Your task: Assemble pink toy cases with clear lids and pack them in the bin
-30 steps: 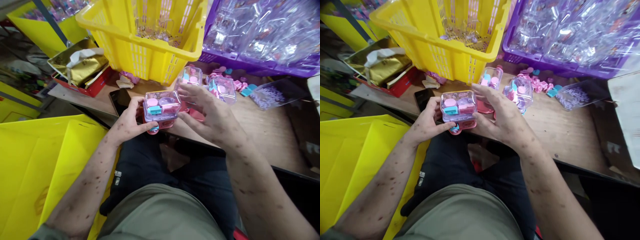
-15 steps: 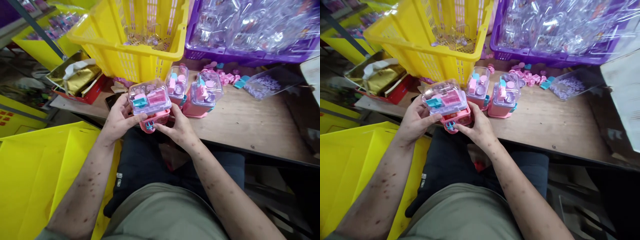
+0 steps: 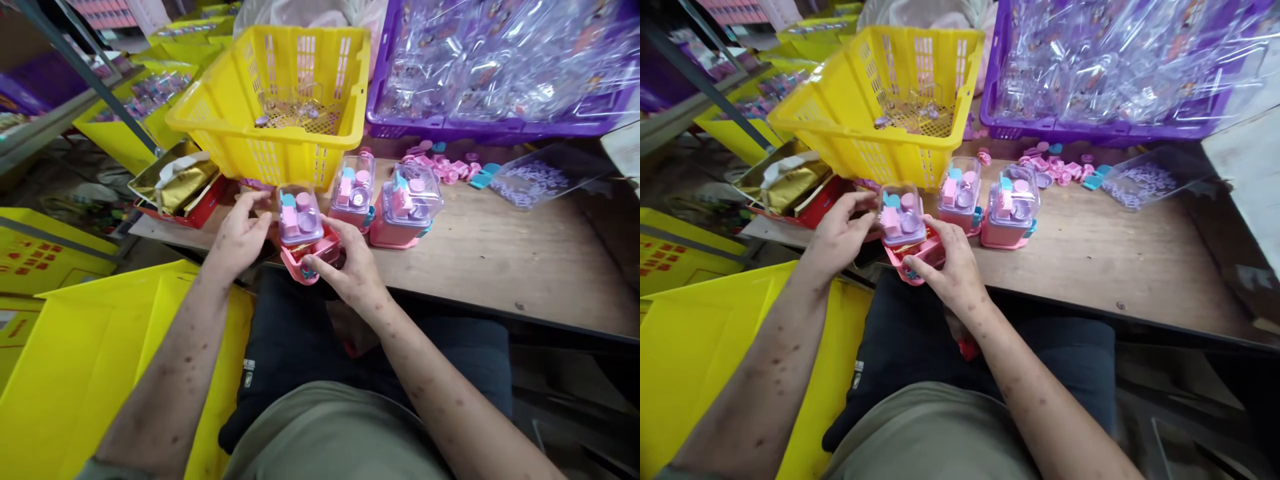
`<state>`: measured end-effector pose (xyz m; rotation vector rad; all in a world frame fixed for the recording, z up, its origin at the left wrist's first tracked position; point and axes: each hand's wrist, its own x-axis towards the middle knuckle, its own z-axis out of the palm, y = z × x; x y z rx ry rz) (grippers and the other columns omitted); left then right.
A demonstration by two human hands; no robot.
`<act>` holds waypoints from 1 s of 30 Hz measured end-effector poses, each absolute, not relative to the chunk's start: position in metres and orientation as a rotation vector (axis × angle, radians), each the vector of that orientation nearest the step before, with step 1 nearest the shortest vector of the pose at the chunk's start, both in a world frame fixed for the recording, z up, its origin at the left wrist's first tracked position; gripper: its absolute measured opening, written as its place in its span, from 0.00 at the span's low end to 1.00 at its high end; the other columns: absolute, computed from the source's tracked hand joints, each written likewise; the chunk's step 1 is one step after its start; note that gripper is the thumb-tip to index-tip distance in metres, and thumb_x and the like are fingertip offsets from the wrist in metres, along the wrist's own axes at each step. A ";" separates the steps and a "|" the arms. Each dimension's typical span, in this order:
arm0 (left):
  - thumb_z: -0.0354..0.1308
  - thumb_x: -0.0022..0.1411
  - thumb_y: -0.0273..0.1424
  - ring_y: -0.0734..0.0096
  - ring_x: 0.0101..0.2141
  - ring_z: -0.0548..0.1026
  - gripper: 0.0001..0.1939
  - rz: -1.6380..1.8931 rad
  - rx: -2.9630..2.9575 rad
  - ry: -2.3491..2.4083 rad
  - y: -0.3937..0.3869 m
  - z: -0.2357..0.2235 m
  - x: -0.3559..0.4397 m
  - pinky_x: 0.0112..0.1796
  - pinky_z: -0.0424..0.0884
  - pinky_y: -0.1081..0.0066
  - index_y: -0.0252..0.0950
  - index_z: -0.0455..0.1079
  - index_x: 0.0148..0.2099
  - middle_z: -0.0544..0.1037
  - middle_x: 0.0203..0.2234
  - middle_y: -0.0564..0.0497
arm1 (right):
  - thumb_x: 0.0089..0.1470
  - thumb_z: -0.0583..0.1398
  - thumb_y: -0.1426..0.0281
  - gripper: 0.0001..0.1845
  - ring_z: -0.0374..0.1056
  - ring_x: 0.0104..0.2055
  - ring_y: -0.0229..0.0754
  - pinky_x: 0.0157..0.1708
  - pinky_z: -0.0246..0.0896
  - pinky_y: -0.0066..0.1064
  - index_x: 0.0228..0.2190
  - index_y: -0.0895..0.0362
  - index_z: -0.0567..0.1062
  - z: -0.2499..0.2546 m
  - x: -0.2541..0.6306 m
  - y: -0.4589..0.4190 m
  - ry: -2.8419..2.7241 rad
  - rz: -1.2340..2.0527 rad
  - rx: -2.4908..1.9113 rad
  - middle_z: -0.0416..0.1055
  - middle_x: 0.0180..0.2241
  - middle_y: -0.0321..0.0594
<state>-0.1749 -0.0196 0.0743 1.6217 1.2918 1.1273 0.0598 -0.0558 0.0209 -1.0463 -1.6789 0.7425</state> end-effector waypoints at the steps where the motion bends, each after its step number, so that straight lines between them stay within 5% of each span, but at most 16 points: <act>1: 0.67 0.71 0.52 0.51 0.54 0.84 0.26 1.175 1.593 1.370 -0.028 0.072 -0.167 0.54 0.85 0.51 0.41 0.74 0.62 0.80 0.59 0.41 | 0.63 0.73 0.52 0.35 0.68 0.68 0.59 0.71 0.62 0.58 0.65 0.48 0.72 0.020 0.056 -0.057 -1.678 0.705 -1.055 0.73 0.65 0.51; 7: 0.80 0.53 0.59 0.46 0.52 0.82 0.41 1.144 1.573 1.660 -0.044 0.076 -0.121 0.56 0.79 0.51 0.40 0.66 0.53 0.81 0.49 0.42 | 0.64 0.70 0.53 0.30 0.70 0.65 0.59 0.68 0.67 0.57 0.62 0.48 0.72 0.021 0.047 -0.065 -1.662 0.616 -1.112 0.75 0.61 0.50; 11: 0.79 0.54 0.57 0.49 0.49 0.82 0.35 1.220 1.615 1.776 -0.024 0.071 -0.121 0.55 0.79 0.53 0.41 0.65 0.47 0.81 0.43 0.46 | 0.63 0.71 0.53 0.31 0.70 0.67 0.59 0.70 0.65 0.57 0.62 0.47 0.71 0.019 0.043 -0.067 -1.630 0.625 -1.122 0.75 0.62 0.49; 17: 0.71 0.64 0.52 0.53 0.54 0.83 0.32 1.178 1.881 1.317 -0.031 0.079 -0.168 0.56 0.81 0.59 0.40 0.69 0.60 0.81 0.55 0.45 | 0.53 0.77 0.45 0.58 0.77 0.60 0.59 0.60 0.77 0.54 0.73 0.48 0.57 0.008 0.042 -0.065 -1.397 0.864 -1.119 0.76 0.61 0.51; 26: 0.79 0.54 0.49 0.50 0.55 0.83 0.42 0.928 1.809 1.360 -0.045 0.076 -0.176 0.56 0.84 0.52 0.41 0.69 0.65 0.79 0.58 0.43 | 0.55 0.77 0.44 0.62 0.65 0.73 0.63 0.72 0.65 0.61 0.78 0.46 0.55 0.008 0.058 -0.061 -1.538 0.885 -1.002 0.66 0.72 0.51; 30: 0.81 0.55 0.48 0.50 0.56 0.83 0.42 0.888 1.919 1.350 -0.048 0.083 -0.175 0.58 0.84 0.53 0.42 0.68 0.65 0.80 0.58 0.44 | 0.57 0.76 0.45 0.64 0.68 0.71 0.63 0.71 0.65 0.61 0.79 0.48 0.51 0.012 0.061 -0.060 -1.566 0.949 -1.030 0.73 0.67 0.51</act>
